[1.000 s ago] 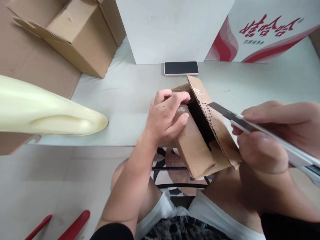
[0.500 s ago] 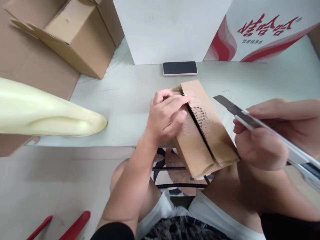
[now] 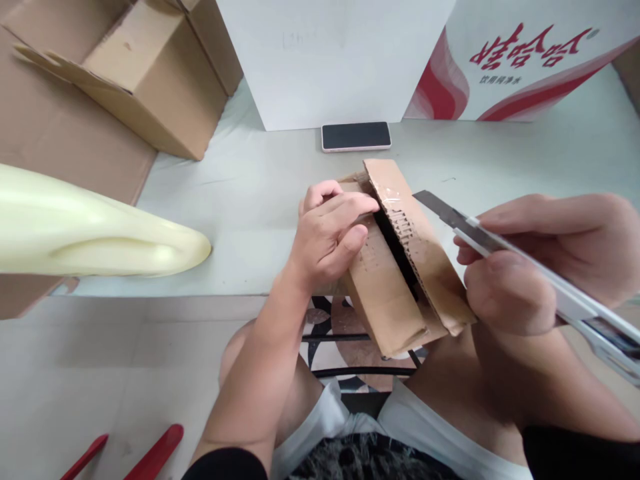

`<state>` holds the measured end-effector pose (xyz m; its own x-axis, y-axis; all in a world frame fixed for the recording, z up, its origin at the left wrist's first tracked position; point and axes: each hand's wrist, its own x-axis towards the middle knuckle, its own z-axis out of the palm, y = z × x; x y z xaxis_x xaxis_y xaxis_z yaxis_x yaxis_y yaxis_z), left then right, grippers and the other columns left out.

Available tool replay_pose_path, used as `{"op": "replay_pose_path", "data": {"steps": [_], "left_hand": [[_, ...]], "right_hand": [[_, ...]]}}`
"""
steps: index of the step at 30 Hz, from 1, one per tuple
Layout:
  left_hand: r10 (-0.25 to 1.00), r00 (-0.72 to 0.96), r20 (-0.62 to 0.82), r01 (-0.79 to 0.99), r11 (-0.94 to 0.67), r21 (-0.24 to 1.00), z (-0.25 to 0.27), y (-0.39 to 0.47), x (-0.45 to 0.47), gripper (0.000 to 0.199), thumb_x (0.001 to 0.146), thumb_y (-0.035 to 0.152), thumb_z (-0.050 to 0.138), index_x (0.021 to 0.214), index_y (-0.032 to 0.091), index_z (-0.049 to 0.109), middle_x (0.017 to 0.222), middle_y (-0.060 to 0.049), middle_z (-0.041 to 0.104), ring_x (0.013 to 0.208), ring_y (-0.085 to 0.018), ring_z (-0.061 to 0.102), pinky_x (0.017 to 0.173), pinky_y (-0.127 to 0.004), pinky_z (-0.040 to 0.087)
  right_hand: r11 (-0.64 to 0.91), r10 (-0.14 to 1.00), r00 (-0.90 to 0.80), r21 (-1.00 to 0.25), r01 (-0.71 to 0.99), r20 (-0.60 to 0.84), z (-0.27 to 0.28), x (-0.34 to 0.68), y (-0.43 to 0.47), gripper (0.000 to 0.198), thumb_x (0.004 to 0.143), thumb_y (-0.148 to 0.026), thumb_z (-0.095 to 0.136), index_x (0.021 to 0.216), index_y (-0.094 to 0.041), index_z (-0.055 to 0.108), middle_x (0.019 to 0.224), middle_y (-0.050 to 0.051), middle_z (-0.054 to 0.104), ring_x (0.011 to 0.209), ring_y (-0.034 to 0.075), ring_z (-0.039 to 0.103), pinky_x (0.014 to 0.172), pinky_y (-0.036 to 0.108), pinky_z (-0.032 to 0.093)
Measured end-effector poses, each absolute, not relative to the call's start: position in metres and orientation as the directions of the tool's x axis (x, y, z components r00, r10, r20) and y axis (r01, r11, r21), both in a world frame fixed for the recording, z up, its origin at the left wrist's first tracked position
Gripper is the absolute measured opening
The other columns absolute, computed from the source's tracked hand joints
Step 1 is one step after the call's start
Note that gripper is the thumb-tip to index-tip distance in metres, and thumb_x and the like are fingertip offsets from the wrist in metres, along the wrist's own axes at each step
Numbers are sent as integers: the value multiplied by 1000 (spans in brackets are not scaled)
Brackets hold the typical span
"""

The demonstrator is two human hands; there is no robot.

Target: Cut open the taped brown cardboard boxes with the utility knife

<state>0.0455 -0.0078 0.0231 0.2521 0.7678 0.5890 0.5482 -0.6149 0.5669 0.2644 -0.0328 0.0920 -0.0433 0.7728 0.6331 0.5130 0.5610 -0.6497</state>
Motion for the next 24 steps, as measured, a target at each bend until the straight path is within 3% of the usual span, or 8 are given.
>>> {"op": "replay_pose_path", "data": {"steps": [7,17,22,24], "left_hand": [[784,211,583,555,-587,589,24,-9,47,60,105,63,26,127,26,68,110,-6,76,110,-28,55,104,-48,44],[773,239,587,553,-606,572,24,-9,48,55,107,59,29,119,26,71,116,-4,79,114,-29,54,106,-49,40],[739,232,633,534,-641,552,22,-8,49,47,107,53,36,118,23,70,111,-5,79,111,-27,55,106,-46,42],[747,210,631,556,-622,551,22,-8,48,47,107,54,37,119,22,69,109,-6,78,111,-27,56,105,-45,43]], "right_hand": [[578,775,-80,-652,491,627,93,264,-34,23,85,-47,67,80,-25,67,63,2,65,45,13,51,43,32,44],[604,758,-100,-636,481,645,90,265,-32,18,87,-44,65,81,-27,64,61,-1,62,43,13,47,45,33,45],[558,786,-35,-684,470,617,89,263,-31,22,83,-45,66,78,-24,67,65,2,64,47,14,50,44,33,38],[543,782,66,-730,416,619,86,262,-25,26,83,-47,65,76,-23,66,58,0,56,46,13,47,41,30,31]]}}
